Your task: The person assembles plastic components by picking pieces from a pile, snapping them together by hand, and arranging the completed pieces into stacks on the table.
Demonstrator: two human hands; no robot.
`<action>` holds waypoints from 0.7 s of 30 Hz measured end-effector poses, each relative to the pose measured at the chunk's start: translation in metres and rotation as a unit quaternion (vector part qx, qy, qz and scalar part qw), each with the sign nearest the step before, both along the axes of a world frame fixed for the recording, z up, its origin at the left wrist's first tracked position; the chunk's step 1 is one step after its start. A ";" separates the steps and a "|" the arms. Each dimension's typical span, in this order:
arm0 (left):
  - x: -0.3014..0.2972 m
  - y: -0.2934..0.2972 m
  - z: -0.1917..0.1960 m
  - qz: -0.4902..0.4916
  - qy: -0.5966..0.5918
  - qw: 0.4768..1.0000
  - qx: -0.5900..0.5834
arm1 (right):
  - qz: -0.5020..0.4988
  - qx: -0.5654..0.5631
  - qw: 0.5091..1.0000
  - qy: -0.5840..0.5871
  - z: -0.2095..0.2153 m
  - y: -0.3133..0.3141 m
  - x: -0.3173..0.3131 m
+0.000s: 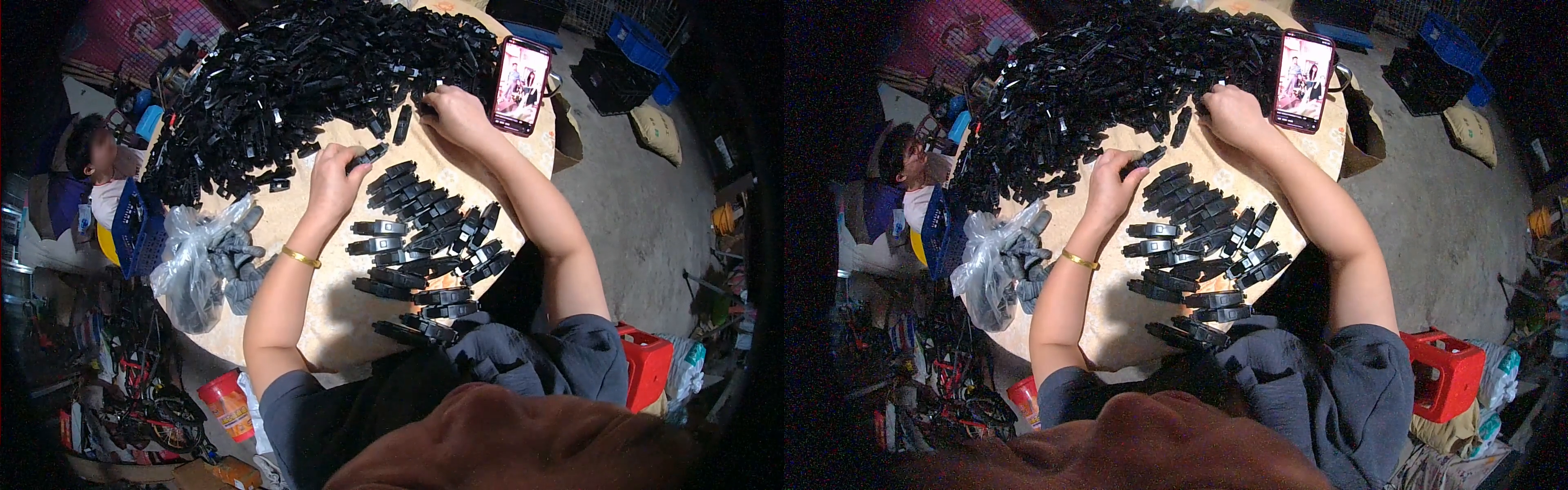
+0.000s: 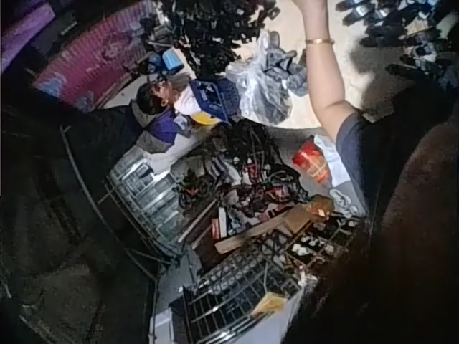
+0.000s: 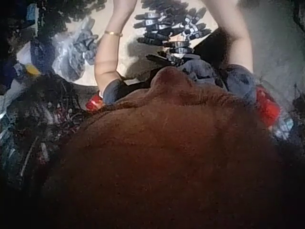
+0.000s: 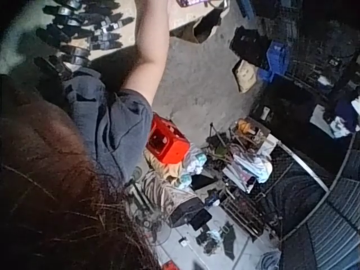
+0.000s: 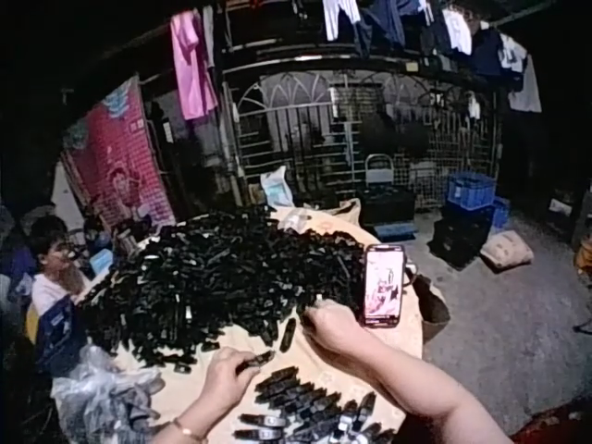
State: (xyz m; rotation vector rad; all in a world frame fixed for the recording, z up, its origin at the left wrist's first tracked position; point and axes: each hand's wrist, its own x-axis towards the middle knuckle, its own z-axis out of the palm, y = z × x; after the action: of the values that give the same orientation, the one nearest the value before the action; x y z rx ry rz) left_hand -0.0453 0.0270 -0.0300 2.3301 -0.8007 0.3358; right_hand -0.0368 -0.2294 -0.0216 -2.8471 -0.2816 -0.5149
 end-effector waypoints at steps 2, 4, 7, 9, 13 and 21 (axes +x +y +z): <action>0.000 0.000 0.001 -0.005 0.017 1.000 0.003 | -0.005 -0.011 1.000 -0.019 -0.004 0.002 0.001; 0.000 0.001 0.001 -0.008 0.035 0.999 0.007 | -0.018 -0.013 1.000 -0.016 -0.004 0.006 -0.002; -0.001 0.001 0.003 -0.032 0.035 0.999 0.006 | -0.035 -0.018 0.999 -0.012 -0.006 0.006 -0.001; 0.000 0.002 0.002 -0.040 0.026 0.999 0.012 | -0.036 -0.022 0.999 -0.012 -0.006 0.006 -0.001; -0.004 -0.002 0.002 0.007 0.028 1.000 0.009 | 0.032 0.051 0.992 -0.114 0.005 0.009 -0.006; 0.002 -0.001 0.002 0.058 0.011 0.997 0.059 | 0.287 0.188 0.932 0.118 -0.003 0.036 -0.011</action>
State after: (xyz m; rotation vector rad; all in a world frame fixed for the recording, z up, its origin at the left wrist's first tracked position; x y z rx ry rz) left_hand -0.0436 0.0262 -0.0280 2.4925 -0.6942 0.3196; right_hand -0.0476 -0.1938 -0.0244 -2.2694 -0.8318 -0.0874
